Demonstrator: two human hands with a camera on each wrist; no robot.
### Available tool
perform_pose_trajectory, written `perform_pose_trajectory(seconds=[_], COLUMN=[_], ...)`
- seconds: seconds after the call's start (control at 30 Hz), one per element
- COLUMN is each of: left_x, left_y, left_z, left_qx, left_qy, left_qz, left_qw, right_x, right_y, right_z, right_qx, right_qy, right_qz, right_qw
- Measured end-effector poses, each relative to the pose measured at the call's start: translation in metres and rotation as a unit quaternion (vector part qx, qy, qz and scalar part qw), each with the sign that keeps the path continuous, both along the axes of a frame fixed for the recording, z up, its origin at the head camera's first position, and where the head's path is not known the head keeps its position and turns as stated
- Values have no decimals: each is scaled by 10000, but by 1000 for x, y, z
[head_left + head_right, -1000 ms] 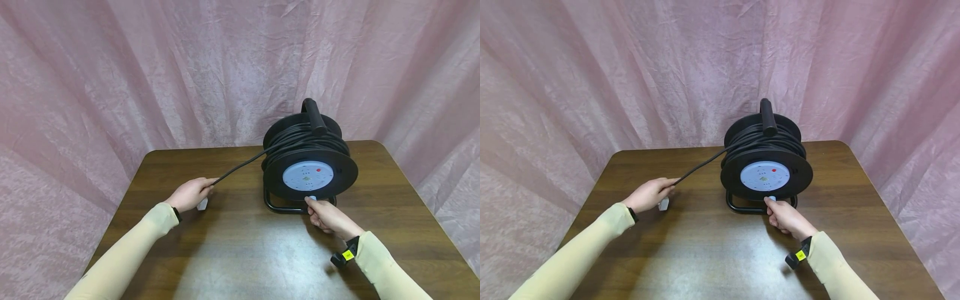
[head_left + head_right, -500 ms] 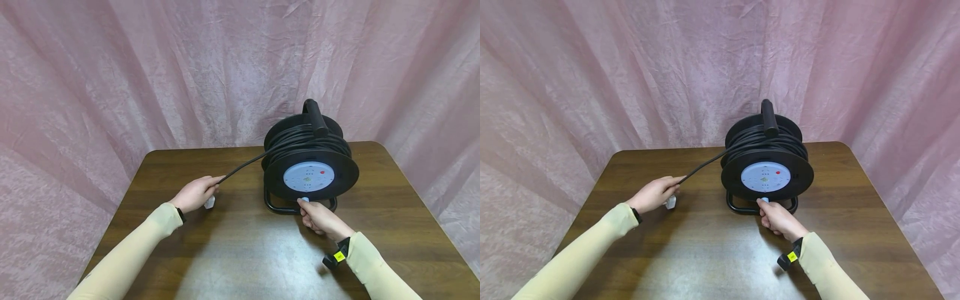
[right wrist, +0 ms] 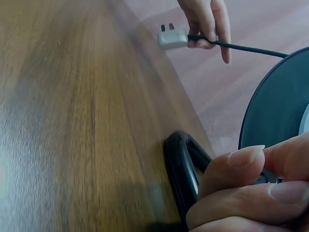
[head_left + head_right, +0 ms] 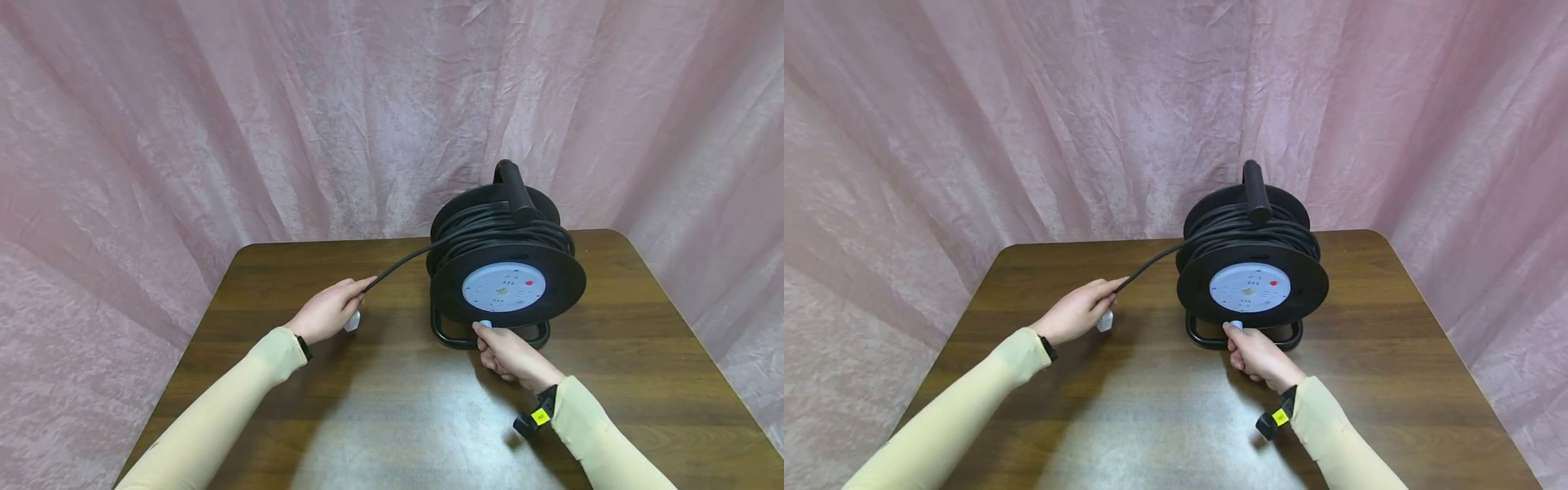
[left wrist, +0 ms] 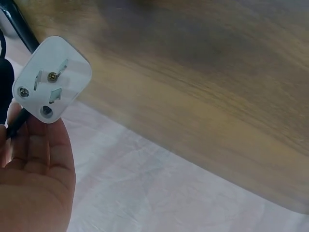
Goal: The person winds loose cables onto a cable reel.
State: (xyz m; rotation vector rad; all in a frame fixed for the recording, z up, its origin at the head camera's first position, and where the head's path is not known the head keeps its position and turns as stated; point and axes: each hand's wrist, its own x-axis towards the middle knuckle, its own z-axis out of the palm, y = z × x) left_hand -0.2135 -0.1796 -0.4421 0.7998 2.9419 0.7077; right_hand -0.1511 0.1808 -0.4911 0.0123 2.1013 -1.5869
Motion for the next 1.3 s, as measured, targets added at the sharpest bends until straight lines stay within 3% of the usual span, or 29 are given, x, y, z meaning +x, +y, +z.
perform_pose_trajectory(seconds=[0.73,1.0,1.3], left_x=[-21,-25,-22], left_y=[29,37,49], left_z=[8,4,-1], left_qx=[486,1032,1632], left_qy=[43,90,-394], left_qz=[123,266,201], left_qw=[9987,9943,9856], right_x=[-3,-5,-5], right_y=[-23,-29,-36], right_z=[8,11,17], right_qx=[-232,-205,-202], right_qy=[82,141,131], right_qz=[166,122,154], right_qw=[9996,9996,9996])
